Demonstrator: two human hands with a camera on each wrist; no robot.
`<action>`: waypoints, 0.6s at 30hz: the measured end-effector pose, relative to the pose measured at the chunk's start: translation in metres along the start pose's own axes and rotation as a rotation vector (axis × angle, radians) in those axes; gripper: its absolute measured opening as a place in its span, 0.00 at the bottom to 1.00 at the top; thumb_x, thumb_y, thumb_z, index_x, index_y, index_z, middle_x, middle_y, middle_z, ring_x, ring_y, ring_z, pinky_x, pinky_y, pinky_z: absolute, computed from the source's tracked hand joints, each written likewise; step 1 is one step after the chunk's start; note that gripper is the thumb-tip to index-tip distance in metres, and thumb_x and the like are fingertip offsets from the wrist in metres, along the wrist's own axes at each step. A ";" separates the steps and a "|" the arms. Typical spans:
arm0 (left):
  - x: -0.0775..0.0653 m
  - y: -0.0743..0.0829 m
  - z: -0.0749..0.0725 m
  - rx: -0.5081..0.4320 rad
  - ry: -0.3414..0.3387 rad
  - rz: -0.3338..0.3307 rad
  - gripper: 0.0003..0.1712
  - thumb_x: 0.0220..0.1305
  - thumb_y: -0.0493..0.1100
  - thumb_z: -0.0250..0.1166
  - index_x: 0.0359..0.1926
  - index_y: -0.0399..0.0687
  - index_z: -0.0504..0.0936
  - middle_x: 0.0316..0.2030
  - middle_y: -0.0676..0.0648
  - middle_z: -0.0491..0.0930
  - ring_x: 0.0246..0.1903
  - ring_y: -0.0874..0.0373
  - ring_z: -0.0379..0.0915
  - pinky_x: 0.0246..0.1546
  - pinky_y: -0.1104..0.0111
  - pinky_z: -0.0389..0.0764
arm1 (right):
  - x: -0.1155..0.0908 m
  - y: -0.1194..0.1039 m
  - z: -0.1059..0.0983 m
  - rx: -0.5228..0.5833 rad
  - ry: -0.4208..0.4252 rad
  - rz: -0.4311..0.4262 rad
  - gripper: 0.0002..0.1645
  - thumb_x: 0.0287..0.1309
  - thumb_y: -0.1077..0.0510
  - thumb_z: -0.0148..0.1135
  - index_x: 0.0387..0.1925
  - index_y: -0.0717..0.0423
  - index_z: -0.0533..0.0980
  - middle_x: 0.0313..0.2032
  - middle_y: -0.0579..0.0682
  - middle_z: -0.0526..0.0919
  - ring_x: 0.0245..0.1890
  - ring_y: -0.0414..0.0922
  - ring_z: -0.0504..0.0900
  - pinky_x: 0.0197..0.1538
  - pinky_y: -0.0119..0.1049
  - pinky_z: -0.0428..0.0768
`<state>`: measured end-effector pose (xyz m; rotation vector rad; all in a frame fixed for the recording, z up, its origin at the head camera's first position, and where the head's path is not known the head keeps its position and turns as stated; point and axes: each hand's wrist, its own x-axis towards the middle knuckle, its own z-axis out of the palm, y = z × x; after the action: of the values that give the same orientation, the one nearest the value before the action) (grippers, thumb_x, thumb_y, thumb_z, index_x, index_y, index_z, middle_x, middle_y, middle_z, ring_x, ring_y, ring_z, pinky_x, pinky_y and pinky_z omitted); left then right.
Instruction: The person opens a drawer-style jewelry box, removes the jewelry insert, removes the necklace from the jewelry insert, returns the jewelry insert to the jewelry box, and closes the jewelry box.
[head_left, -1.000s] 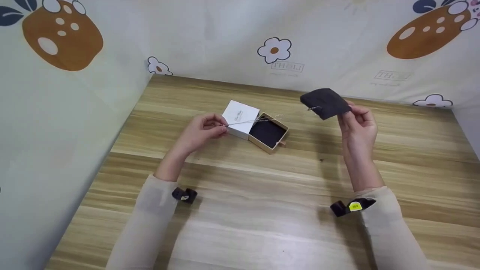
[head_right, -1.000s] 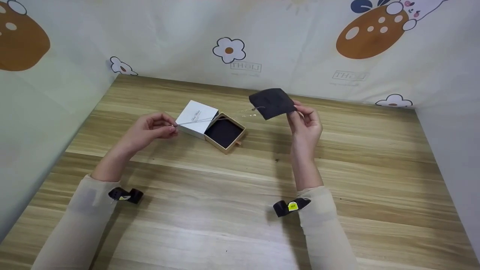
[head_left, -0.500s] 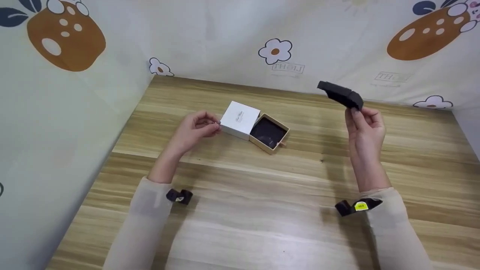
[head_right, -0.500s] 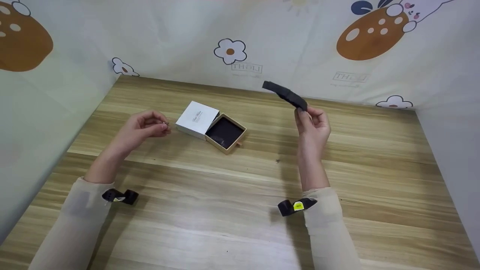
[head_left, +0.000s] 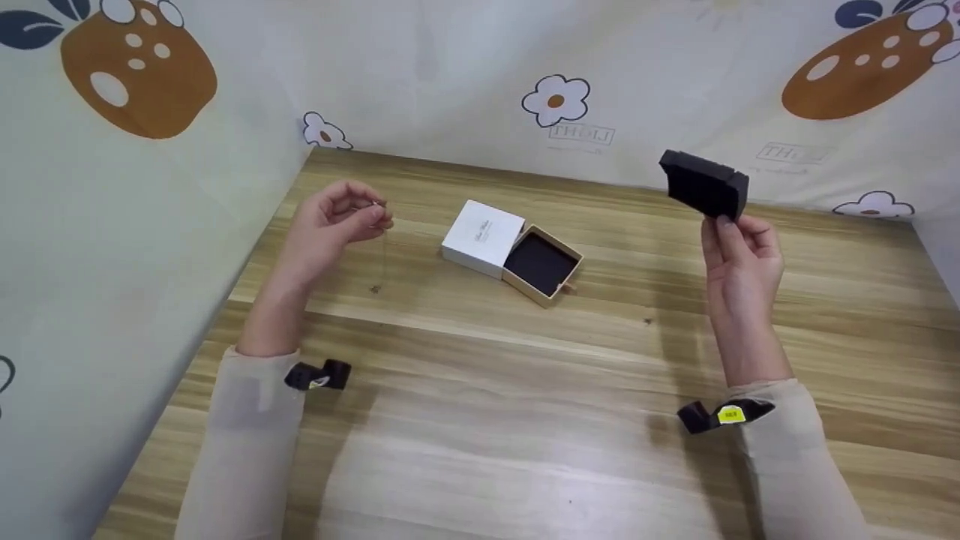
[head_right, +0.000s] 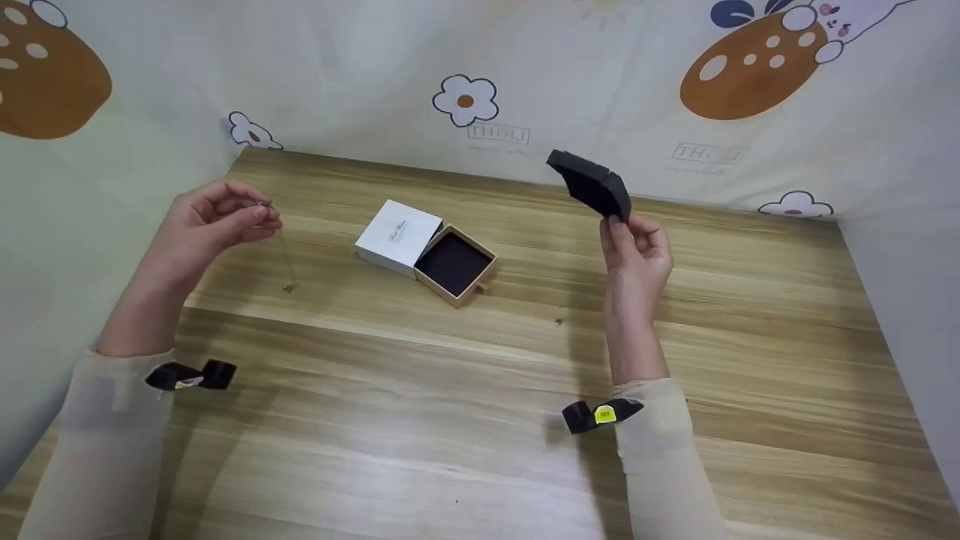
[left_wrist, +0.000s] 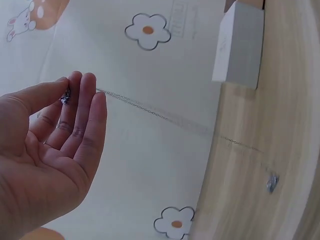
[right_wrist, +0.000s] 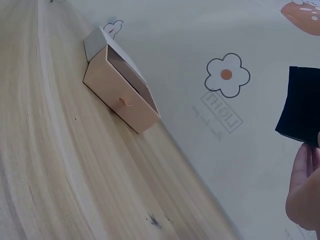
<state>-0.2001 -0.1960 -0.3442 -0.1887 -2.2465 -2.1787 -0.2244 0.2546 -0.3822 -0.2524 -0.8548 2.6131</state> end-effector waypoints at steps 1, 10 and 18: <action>0.000 0.001 -0.004 -0.001 0.008 0.005 0.07 0.68 0.29 0.59 0.41 0.44 0.78 0.33 0.55 0.86 0.36 0.64 0.85 0.43 0.72 0.85 | 0.000 0.000 0.000 0.000 -0.002 0.002 0.09 0.55 0.80 0.60 0.29 0.67 0.73 0.29 0.56 0.79 0.32 0.48 0.88 0.42 0.36 0.87; 0.003 0.000 -0.025 0.032 0.055 0.019 0.05 0.69 0.33 0.60 0.41 0.46 0.79 0.33 0.56 0.86 0.36 0.65 0.84 0.41 0.72 0.86 | -0.001 0.003 -0.001 -0.004 -0.020 0.032 0.08 0.56 0.79 0.60 0.31 0.67 0.74 0.30 0.56 0.81 0.31 0.49 0.88 0.41 0.36 0.87; 0.008 -0.019 -0.034 0.170 0.079 -0.066 0.07 0.71 0.36 0.59 0.47 0.39 0.77 0.32 0.62 0.84 0.35 0.69 0.83 0.41 0.74 0.85 | -0.002 0.007 -0.001 -0.034 -0.012 0.081 0.09 0.56 0.78 0.61 0.32 0.66 0.73 0.31 0.57 0.82 0.32 0.50 0.89 0.40 0.36 0.88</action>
<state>-0.2123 -0.2294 -0.3611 -0.0270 -2.4104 -1.9719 -0.2241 0.2492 -0.3871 -0.2858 -0.9116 2.6789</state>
